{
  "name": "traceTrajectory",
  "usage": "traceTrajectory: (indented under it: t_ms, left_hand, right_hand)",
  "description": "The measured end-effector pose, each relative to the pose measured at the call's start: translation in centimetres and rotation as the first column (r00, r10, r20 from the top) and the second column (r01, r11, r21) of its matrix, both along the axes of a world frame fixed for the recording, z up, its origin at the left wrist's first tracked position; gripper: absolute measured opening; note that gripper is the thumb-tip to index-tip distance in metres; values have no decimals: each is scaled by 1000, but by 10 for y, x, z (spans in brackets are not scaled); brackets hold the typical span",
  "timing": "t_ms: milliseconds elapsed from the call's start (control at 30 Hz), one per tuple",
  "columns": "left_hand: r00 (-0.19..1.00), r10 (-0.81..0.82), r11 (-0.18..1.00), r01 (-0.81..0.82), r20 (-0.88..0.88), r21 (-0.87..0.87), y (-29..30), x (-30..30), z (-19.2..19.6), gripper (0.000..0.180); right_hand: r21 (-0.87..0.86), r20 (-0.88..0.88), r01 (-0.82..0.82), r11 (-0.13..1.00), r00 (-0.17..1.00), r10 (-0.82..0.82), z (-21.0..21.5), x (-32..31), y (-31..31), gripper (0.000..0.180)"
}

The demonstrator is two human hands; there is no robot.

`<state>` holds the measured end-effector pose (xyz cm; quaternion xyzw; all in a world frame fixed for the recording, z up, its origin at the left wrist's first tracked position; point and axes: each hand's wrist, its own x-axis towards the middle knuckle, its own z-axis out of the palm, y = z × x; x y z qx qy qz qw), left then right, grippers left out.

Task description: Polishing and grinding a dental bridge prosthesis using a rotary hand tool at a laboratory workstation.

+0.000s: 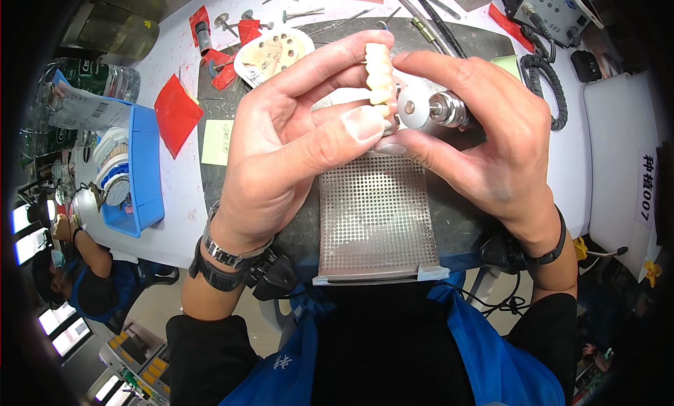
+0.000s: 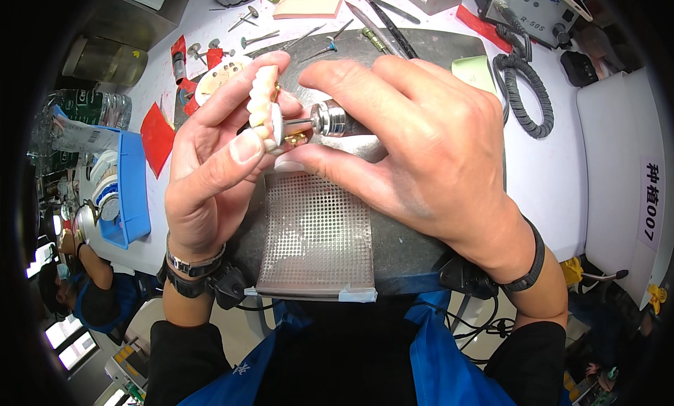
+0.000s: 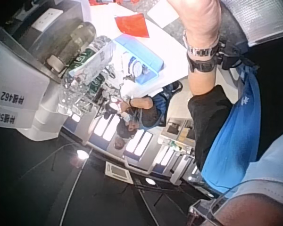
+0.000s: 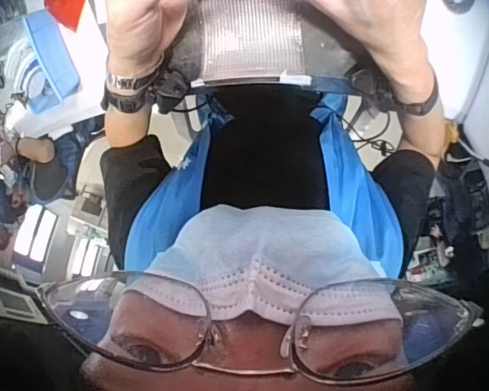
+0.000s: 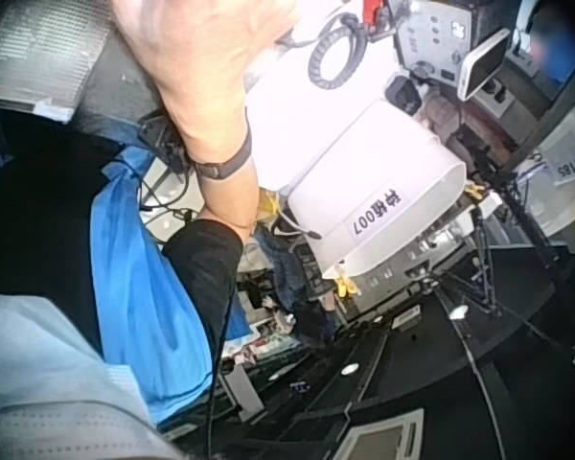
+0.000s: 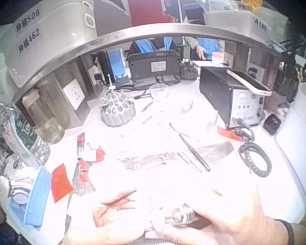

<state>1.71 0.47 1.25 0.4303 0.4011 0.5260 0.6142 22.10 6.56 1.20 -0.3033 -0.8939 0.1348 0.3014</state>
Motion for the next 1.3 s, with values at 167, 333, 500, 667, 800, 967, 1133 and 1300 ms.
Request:
traceTrajectory:
  t_ms: [167,333,500,667,800,967,1133,1300]
  left_hand:
    - [1000,-10,999,9,28,36,0,0,-2,79]
    - [998,16,993,-22,55,112,-1,2,-2,75]
    - [996,78,951,-84,31,299,-1,4,-10,70]
    - [997,77,942,-76,10,326,0,5,-11,69]
    - [996,86,943,-82,1,323,0,5,-11,69]
    - [997,83,942,-79,1,325,0,4,-11,69]
    - [997,79,939,-71,-10,336,0,4,-12,69]
    - [997,79,949,-73,-6,306,0,5,-9,69]
  right_hand:
    - [25,-40,-34,999,999,35,-2,3,1,45]
    - [26,-126,-35,999,991,38,-2,-2,2,42]
    - [41,-122,-19,999,992,24,-4,0,1,41]
    - [27,-95,10,1000,995,-7,-5,1,1,39]
    - [25,-59,12,1000,998,-11,-3,3,0,37]
    - [34,-23,34,999,999,-33,-3,2,0,36]
    - [28,-5,31,999,1000,-31,-1,3,-1,35]
    - [63,-10,28,998,1000,-27,-2,3,0,32]
